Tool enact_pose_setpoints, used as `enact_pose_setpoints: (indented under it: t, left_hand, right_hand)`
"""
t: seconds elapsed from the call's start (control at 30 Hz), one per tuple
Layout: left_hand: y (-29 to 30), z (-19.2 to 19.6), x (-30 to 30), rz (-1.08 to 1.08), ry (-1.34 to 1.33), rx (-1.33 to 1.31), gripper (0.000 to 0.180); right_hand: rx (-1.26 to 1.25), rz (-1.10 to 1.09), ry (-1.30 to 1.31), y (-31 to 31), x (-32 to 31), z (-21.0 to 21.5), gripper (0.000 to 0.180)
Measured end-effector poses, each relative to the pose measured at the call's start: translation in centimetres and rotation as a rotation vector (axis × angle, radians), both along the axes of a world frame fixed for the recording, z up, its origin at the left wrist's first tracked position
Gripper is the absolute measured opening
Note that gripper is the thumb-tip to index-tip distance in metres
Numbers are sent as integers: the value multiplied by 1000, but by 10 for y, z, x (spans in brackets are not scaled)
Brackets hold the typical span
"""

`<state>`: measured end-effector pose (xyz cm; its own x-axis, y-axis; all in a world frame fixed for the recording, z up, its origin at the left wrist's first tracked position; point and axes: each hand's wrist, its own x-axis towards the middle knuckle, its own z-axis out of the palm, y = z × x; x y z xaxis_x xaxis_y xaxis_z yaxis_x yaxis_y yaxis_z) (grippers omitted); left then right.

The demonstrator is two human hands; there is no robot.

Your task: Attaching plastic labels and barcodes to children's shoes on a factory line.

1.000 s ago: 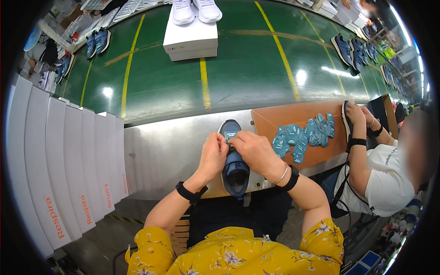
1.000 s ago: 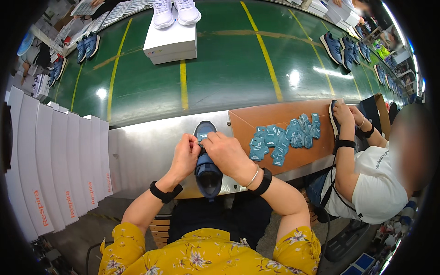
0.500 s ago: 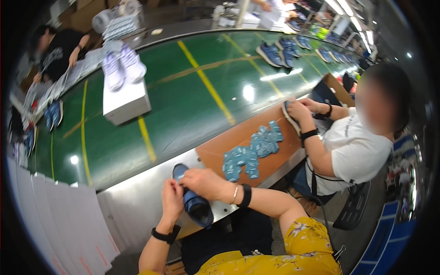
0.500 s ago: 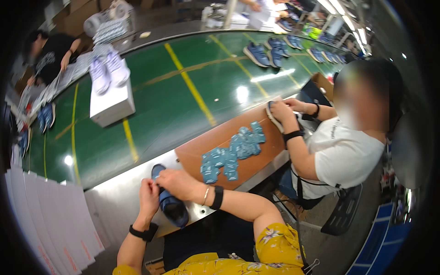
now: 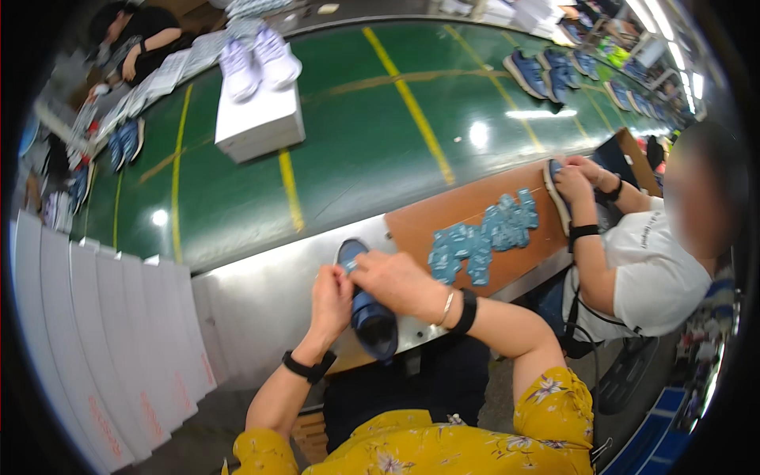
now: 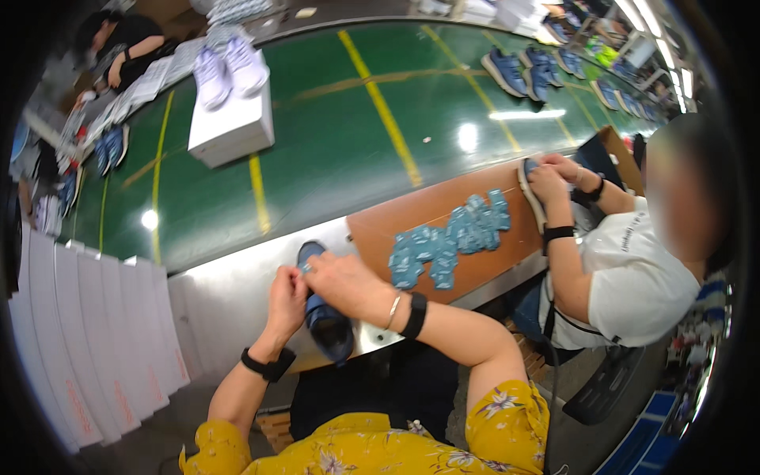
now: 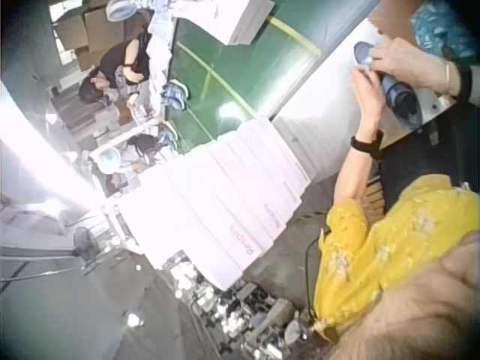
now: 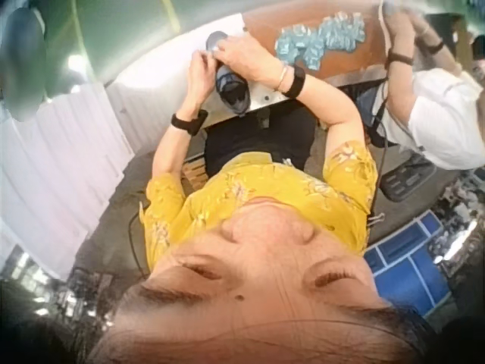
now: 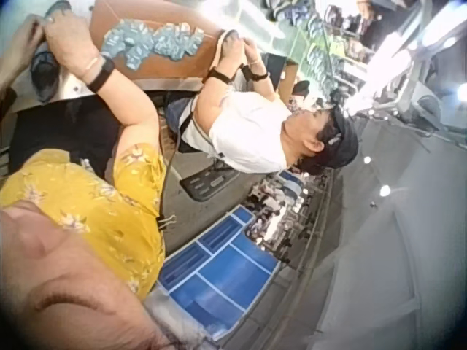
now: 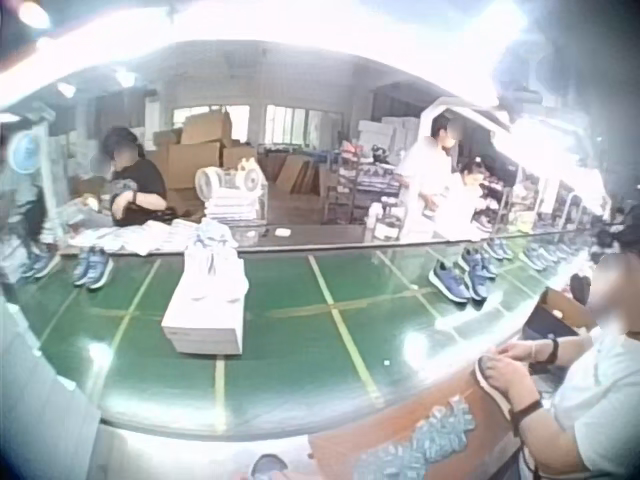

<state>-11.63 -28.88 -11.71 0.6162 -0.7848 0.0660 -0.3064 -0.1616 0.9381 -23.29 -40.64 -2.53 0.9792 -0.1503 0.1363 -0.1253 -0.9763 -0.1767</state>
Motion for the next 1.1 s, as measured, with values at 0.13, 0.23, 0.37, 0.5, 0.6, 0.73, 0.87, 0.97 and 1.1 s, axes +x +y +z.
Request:
enact_pose_setpoints:
  t: [0.13,0.23,0.37,0.5,0.6,0.73,0.87,0.97,1.1]
  left_hand:
    - [2,8,2,-20,104,39,11]
    - [6,12,-1,-19,114,-23,8]
    - [9,15,0,-30,211,21,11]
    - [11,18,2,-41,187,40,11]
    - [10,23,1,-38,192,38,10]
    - [11,18,5,-55,199,31,9]
    - [16,26,12,-94,419,117,10]
    - [23,28,11,-81,448,98,12]
    - [22,36,6,-34,631,56,14]
  right_hand:
    - [168,-39,-107,-2,-2,-9,15]
    - [293,-95,-167,0,-2,-12,13]
    - [316,-118,-197,2,-3,-12,12]
    - [314,-131,-223,3,-3,-14,13]
    - [309,-137,-237,4,-4,-14,16]
    - [317,-133,-211,2,-3,-14,17]
    - [381,-151,-223,-3,-3,-17,16]
    - [440,-152,-204,-7,-3,-18,17]
    - [539,-254,-201,-8,-5,-19,17]
